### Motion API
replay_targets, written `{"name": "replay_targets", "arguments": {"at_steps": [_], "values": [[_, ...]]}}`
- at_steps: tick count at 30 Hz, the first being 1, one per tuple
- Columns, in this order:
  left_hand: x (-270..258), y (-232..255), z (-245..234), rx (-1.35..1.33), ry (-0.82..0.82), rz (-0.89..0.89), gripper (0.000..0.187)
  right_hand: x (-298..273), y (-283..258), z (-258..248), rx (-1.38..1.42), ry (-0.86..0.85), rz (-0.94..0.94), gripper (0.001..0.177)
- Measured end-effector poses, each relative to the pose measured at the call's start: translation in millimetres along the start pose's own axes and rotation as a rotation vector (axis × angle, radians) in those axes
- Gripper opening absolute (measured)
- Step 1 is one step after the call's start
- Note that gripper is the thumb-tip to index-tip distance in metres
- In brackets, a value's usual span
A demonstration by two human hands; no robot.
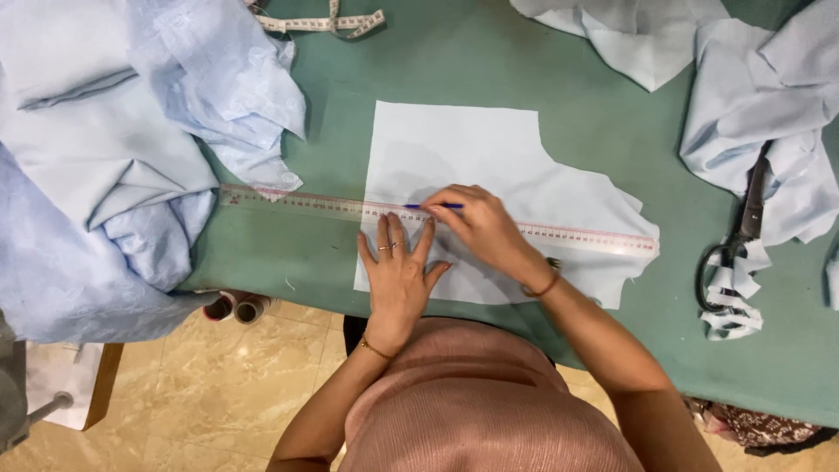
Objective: The person uses a ruler and a blue pen to draw straight lines and curves on a white paper pattern placed on a green table. They repeatedly reposition the ruler to measure and mark different sections of the pattern, including the neckline and side seams, while fabric and scissors remain nearby.
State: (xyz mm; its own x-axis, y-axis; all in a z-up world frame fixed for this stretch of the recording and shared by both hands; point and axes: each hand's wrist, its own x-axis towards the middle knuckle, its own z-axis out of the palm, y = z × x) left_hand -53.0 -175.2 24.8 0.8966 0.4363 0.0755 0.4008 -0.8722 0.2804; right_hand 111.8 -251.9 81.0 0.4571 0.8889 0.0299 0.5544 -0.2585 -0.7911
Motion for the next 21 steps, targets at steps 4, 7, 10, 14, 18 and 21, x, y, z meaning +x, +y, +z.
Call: {"name": "replay_targets", "arguments": {"at_steps": [4,7,10,14,18,21], "values": [[2,6,4,-0.002,-0.038,0.016,0.074,-27,1,-36,-0.102,0.020,0.017,0.017],[4,11,4,0.004,-0.020,0.072,0.071,-44,0,-60,-0.094,0.018,0.162,0.015],[6,14,4,0.054,-0.044,0.102,0.072,-58,4,-75,-0.115,0.030,0.189,0.016],[6,14,3,0.081,-0.023,0.109,0.074,-67,3,-84,-0.174,0.048,0.235,0.016],[6,15,2,0.102,-0.004,0.111,0.075,-70,1,-86,-0.221,0.071,0.207,0.016],[5,14,3,0.102,0.000,0.112,0.076,-68,2,-85,-0.252,0.061,0.217,0.016]]}}
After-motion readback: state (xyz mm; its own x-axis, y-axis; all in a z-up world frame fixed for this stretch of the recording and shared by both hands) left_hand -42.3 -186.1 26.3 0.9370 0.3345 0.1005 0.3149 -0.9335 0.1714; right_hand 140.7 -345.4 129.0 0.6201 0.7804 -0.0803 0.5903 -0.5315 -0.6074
